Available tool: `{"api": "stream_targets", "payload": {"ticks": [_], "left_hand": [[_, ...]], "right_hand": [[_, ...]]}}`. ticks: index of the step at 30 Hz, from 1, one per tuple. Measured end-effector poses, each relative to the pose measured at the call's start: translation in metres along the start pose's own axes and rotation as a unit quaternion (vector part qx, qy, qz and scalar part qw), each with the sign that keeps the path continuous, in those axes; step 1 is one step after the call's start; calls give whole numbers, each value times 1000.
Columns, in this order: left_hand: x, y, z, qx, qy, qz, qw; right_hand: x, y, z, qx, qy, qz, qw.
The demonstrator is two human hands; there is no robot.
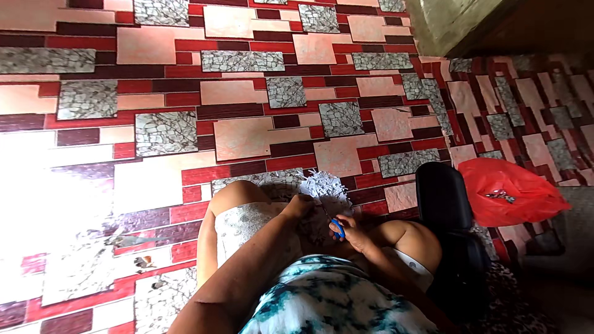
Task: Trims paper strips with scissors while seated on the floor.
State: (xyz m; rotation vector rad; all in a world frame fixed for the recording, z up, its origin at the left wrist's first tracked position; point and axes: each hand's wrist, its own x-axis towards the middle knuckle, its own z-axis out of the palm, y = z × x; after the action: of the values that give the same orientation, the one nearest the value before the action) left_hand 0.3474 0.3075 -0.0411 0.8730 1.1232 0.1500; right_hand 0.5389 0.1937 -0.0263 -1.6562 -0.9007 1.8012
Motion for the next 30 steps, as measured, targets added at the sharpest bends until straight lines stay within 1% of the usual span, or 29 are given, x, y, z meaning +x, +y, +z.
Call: {"api": "stream_targets", "payload": {"ticks": [3, 8, 15, 18, 22, 26, 30], "left_hand": [[0, 1, 0, 0, -3, -6, 1000], [1, -1, 0, -8, -9, 1, 1000], [0, 0, 0, 3, -9, 1, 1000], [1, 0, -1, 6, -5, 2, 1000], [2, -1, -1, -2, -3, 1, 1000], [0, 0, 0, -11, 4, -7, 1000], [0, -1, 0, 21, 2, -3, 1000]], "right_hand": [[-1, -2, 2, -17, 0, -12, 1000], [1, 0, 2, -13, 6, -32, 999], [2, 2, 1, -31, 23, -43, 998], [0, -1, 2, -12, 29, -36, 999], [0, 1, -1, 3, 4, -4, 1000], [-1, 0, 1, -41, -7, -15, 999], [4, 6, 0, -96, 5, -49, 994]]}}
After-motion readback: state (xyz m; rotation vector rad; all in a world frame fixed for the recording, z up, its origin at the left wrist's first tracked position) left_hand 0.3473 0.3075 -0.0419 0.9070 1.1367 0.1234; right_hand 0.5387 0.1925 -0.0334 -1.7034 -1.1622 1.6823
